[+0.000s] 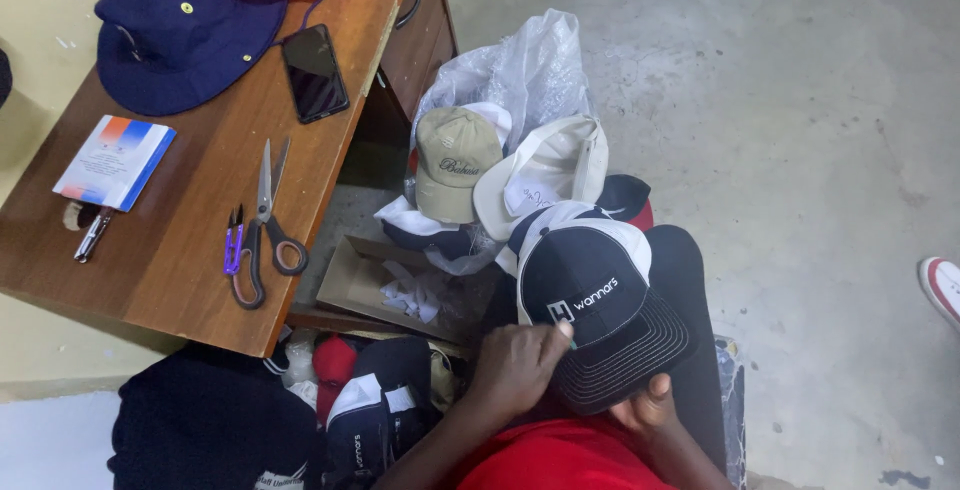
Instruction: Inspecting baseball caps, singeing loose threads with a lighter, and marking them with a pen for quality control.
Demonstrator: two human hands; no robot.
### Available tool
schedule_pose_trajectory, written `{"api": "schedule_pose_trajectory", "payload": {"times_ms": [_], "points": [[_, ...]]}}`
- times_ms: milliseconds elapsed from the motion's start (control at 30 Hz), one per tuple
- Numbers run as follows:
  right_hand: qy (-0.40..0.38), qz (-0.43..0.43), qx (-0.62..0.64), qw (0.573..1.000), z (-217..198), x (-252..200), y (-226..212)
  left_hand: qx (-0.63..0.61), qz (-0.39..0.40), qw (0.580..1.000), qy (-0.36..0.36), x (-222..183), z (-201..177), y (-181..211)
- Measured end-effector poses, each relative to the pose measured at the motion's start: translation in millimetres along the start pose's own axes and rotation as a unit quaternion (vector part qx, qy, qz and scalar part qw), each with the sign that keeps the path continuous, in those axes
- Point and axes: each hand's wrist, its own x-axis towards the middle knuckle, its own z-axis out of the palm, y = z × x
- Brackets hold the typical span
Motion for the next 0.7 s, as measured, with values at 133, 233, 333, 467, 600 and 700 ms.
{"api": "schedule_pose_trajectory", "payload": {"times_ms": [133,233,333,467,600,700], "points": [[0.005,0.02,-0.003,1.0,-4.3,-3.6,2.8,-0.544,0.034,0.778,-0.312,-3.6,-1.6,-22.1],[-0.068,0.033,-0.025,0.997,28.5,9.4,9.3,-0.645,0.078,0.685,-0.33,-4.9,13.1,-42.0],[-0.1,0.034,-0.069,0.992,43.4,23.7,10.4,-0.446,0.115,0.887,-0.036,3.6,0.8,-8.3],[-0.021,0.072,-0.158,0.985,36.3,29.7,9.5,-0.267,0.145,0.925,0.227,8.1,-10.6,-1.3],[0.052,0.114,-0.209,0.97,34.2,12.2,21.7,-0.352,0.166,0.919,0.054,-12.3,-31.2,12.4],[0.105,0.142,-0.271,0.946,28.5,21.1,23.8,-0.42,0.199,0.866,-0.188,-26.9,-36.3,24.3]]}}
